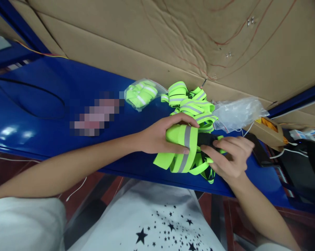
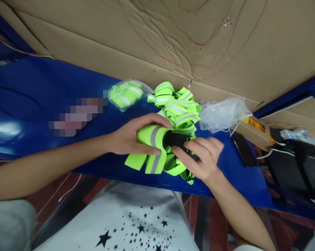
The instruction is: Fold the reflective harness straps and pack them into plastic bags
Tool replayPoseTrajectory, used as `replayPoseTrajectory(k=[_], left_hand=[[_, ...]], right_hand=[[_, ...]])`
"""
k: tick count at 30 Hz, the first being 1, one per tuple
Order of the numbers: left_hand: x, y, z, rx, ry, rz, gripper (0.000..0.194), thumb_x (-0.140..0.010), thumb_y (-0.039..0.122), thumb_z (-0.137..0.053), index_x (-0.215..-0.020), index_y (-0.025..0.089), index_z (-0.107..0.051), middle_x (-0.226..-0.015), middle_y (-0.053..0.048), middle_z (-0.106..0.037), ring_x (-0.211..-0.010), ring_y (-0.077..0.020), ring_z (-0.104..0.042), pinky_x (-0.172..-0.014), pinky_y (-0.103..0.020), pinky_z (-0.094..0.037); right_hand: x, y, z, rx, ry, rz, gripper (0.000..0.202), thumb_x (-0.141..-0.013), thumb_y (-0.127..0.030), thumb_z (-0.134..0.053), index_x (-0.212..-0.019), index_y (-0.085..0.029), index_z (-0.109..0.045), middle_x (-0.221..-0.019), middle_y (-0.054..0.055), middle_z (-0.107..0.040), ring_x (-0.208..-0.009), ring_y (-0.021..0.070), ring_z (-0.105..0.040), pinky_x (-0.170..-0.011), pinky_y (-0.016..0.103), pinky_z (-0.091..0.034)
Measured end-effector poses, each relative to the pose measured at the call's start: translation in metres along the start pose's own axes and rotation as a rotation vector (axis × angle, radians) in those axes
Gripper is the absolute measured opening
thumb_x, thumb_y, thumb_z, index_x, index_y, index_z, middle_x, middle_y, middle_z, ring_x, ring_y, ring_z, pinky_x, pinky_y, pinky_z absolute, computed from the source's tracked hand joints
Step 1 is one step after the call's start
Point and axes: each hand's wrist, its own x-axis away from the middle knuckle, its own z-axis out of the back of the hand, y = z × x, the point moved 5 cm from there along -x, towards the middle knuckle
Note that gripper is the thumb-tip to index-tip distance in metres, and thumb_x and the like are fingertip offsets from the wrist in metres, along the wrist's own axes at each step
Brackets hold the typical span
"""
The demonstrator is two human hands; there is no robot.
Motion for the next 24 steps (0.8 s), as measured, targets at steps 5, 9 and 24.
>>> replayPoseTrajectory(k=[5,9,24], left_hand=[[0.007,0.014,-0.012,-0.144,0.009,-0.237,0.041,-0.087,0.031,-0.079,-0.124,0.022,-0.064,-0.123,-0.013,-0.068,-0.121,-0.0257,-0.063,-0.107,-0.042,-0.052],[0.01,0.011,-0.019,-0.165,-0.018,-0.27,0.038,-0.084,0.042,-0.081,-0.111,0.017,-0.069,-0.125,-0.018,-0.065,-0.123,-0.0292,-0.063,-0.108,-0.044,-0.051],[0.009,-0.008,-0.022,-0.211,-0.111,0.032,0.046,-0.084,0.045,-0.08,-0.12,0.019,-0.067,-0.125,-0.011,-0.071,-0.119,-0.0252,-0.067,-0.104,-0.039,-0.049]], right_hand=[[0.006,0.005,-0.022,-0.316,-0.08,-0.09,0.037,-0.098,-0.035,-0.059,-0.133,-0.023,-0.056,-0.102,0.01,-0.067,-0.094,0.0262,-0.066,-0.077,0.041,-0.054],[0.005,0.008,-0.023,-0.311,-0.085,-0.115,0.032,-0.098,-0.034,-0.059,-0.127,-0.022,-0.057,-0.105,0.01,-0.067,-0.097,0.0262,-0.065,-0.081,0.042,-0.054],[-0.012,-0.011,-0.001,-0.017,0.082,0.118,0.021,-0.084,-0.011,-0.073,-0.085,-0.031,-0.068,-0.085,-0.002,-0.06,-0.076,0.0133,-0.06,-0.061,0.03,-0.041]])
